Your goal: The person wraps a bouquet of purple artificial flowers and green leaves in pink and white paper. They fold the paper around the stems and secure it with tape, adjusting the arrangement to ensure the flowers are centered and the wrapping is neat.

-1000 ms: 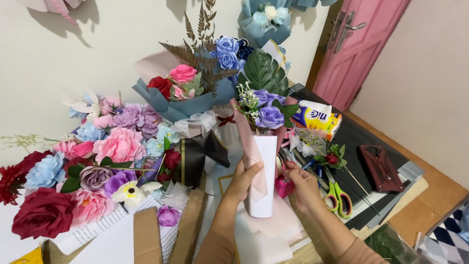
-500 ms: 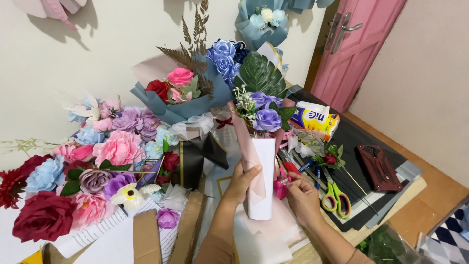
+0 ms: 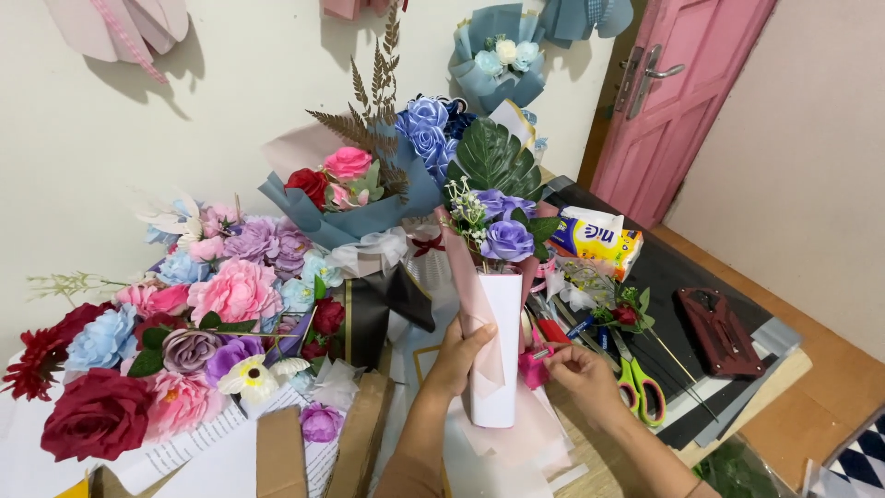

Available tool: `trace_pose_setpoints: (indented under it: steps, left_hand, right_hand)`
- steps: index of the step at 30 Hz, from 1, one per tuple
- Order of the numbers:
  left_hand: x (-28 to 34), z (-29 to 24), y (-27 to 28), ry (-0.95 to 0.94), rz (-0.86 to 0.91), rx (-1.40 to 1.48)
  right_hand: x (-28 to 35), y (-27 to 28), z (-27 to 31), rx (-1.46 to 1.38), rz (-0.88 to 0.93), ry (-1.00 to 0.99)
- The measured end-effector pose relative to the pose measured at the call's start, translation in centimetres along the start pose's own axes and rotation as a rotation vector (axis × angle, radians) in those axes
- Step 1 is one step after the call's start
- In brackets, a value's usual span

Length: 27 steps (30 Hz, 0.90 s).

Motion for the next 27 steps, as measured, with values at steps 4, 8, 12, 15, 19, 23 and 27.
trace_pose_setpoints:
  steps: [4,8,12,15,19,23,27]
  left_hand:
    - [0.0,0.2,0.1,0.022,-0.03,0.0]
    - [0.1,0.0,-0.1,0.002,-0.013,0.037]
    - [0.1,0.5,0.4,0.013,-0.07,0.042]
    - [0.4,-0.1,0.5,0.016,-0.146,-0.027]
    - [1.4,-2.4,-0.5,0.005,-0.189,-0.098]
    - [2.1,-3.2,-0.8,-0.028,-0.277,-0.267]
    - [2.2,-3.3,-0.6,-0.094,-0.303,-0.452]
  right_hand:
    - [0.0,-0.1,2.5,0.148,0.057,-0.002]
    - [-0.8,0.4,2.0,0.201,0.126,0.003]
    - [-1.6,2.4,3.7,0.371,0.133,0.278]
    - [1.1,2.6,10.2,0.507,0.097,0.359]
    - [4.1,-0.2,16.5,0.604,0.192,0.748]
    - [6.2,-3.5,20.2,0.652,0.267,0.964]
    - [7.2,-5.4,22.5,0.695,0.288,1.133]
Point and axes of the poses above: each hand's wrist, its own x-axis away from the middle knuckle, its own y-axis out of the back of the hand, z = x × y, the point moved 7 cm from there along -x, towards the middle knuckle, and after that the axes turned 1 degree about -y, right-handed, at the moved point
